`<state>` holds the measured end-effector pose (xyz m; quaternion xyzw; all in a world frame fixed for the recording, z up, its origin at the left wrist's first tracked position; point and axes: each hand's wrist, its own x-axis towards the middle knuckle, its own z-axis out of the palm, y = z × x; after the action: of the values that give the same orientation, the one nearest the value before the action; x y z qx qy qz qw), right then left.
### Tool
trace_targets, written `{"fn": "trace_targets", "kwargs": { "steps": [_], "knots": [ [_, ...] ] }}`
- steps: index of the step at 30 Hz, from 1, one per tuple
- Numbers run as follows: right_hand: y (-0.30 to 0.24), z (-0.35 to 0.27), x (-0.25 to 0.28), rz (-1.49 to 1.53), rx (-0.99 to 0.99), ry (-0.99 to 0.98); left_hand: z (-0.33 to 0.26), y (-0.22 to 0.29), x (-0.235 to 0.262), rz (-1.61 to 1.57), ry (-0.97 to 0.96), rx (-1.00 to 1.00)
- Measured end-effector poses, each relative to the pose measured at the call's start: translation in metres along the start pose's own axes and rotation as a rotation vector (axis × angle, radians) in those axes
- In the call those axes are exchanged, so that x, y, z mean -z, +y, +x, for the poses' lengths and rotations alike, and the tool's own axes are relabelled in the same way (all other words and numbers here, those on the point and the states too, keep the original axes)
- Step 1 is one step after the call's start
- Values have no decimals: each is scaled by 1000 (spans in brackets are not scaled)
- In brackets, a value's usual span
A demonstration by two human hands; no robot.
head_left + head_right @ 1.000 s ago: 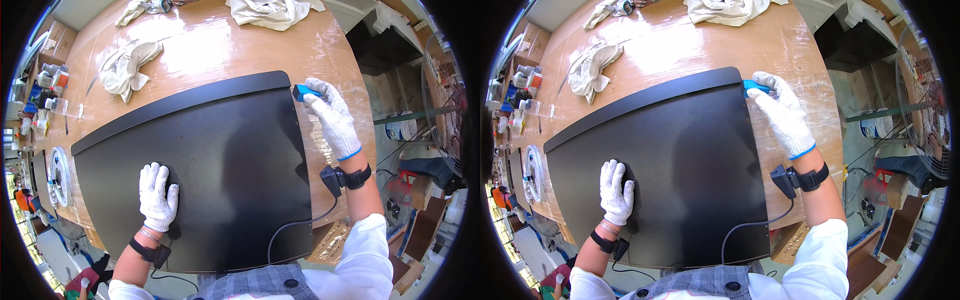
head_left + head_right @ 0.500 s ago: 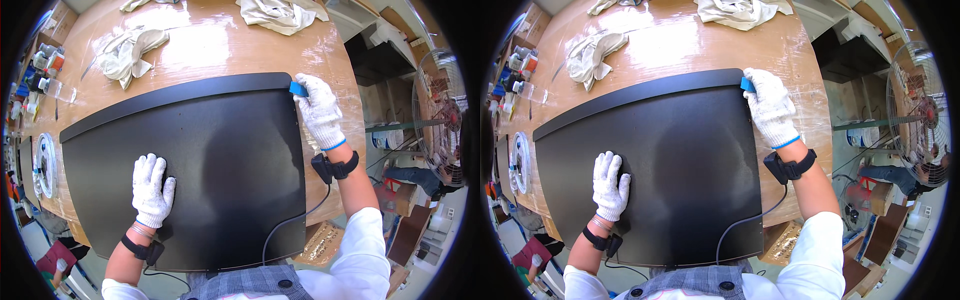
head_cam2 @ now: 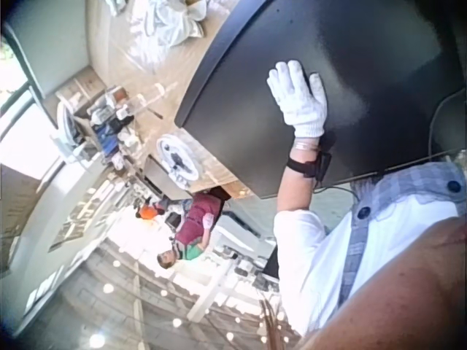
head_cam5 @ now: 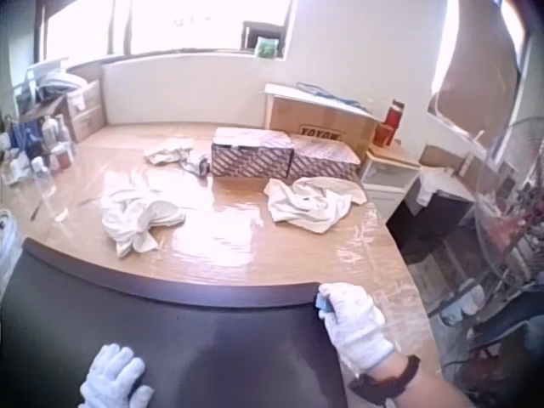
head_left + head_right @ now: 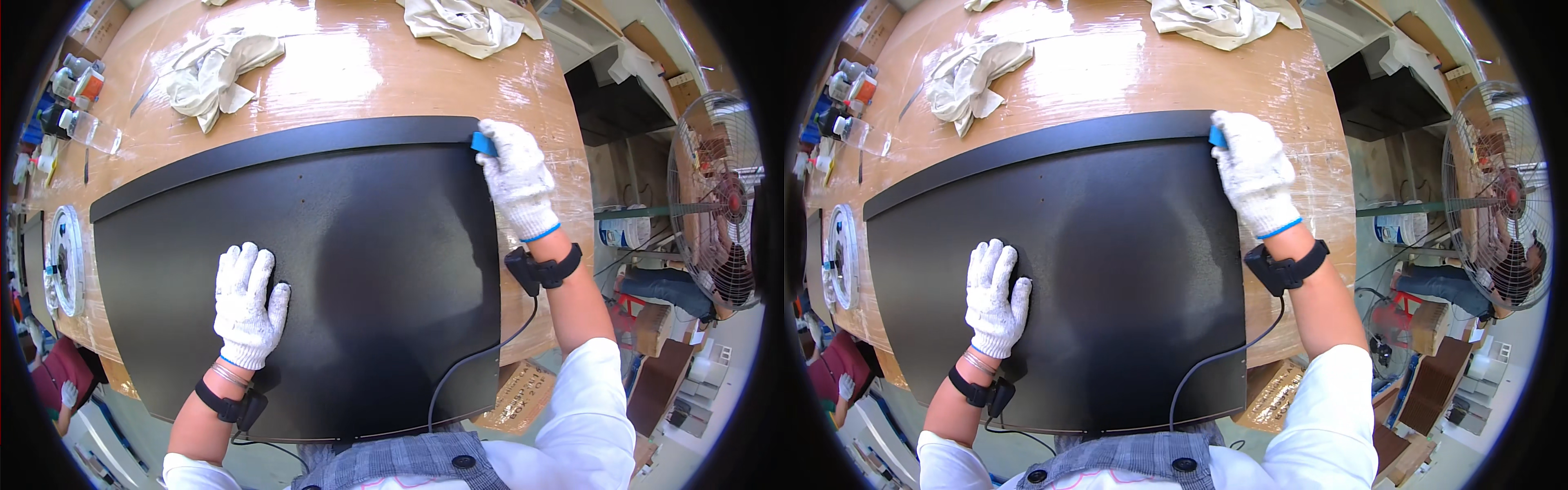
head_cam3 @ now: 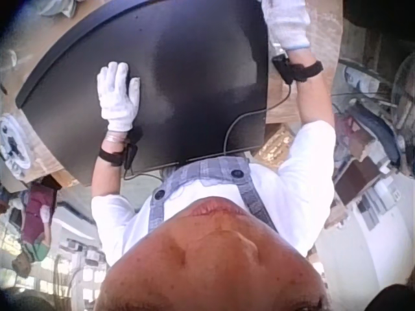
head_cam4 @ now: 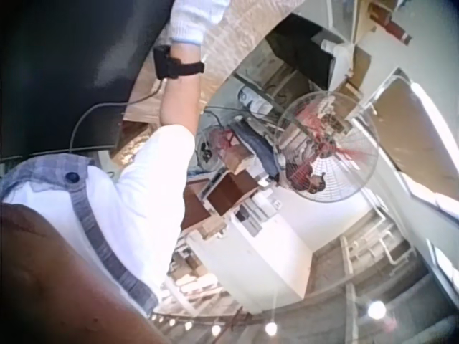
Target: Cleaning and applying a finish or touch-up paint to black furniture panels on a factory workbench.
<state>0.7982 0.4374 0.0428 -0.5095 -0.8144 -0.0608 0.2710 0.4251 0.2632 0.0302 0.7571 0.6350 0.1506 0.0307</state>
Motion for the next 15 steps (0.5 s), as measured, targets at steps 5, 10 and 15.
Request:
{"fn": "trace_targets", "kwargs": {
  "steps": [5, 10, 15],
  "knots": [
    [27, -14, 6, -53, -109, 13, -1, -1, 1, -3, 11, -2],
    [-2, -3, 7, 25, -120, -32, 0, -1, 0, -22, 21, -7],
    [-22, -1, -9, 36, -86, -5, 1, -1, 2, -30, 13, 7]
  ]
}}
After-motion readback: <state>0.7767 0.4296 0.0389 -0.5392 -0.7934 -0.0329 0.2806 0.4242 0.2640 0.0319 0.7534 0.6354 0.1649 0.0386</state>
